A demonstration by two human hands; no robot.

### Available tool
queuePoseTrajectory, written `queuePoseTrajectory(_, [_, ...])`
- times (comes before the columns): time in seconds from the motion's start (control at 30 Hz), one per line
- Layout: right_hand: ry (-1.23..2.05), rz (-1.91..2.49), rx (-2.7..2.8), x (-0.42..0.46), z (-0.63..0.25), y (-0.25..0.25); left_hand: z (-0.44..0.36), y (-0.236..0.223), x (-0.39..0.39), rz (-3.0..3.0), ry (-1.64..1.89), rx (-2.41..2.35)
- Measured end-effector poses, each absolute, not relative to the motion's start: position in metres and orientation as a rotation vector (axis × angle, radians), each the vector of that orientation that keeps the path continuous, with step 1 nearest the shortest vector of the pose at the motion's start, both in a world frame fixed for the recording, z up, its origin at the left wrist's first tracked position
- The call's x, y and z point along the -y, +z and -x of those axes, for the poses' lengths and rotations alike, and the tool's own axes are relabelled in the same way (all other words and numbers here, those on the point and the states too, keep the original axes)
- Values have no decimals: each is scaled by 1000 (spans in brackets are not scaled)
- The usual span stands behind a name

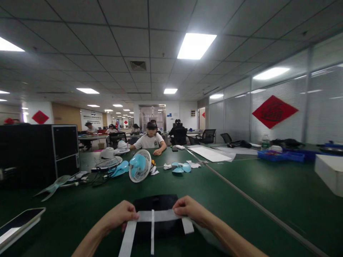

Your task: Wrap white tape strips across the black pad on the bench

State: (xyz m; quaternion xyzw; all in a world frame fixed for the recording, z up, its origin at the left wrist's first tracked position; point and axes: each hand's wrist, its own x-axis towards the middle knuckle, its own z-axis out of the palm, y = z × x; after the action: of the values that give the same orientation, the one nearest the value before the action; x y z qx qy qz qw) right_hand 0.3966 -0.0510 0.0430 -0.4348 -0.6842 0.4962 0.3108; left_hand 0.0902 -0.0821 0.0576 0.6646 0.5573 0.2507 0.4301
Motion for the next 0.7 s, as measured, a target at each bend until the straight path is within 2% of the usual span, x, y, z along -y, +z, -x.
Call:
queuePoseTrajectory(0.2, [1205,1222,1876,48,-395,42,-89,40,74,-1653,573,-1400])
queuePoseTrajectory(0.7, [810,1273,2129,38,-392,22,-91,33,67,-1801,420,-1597])
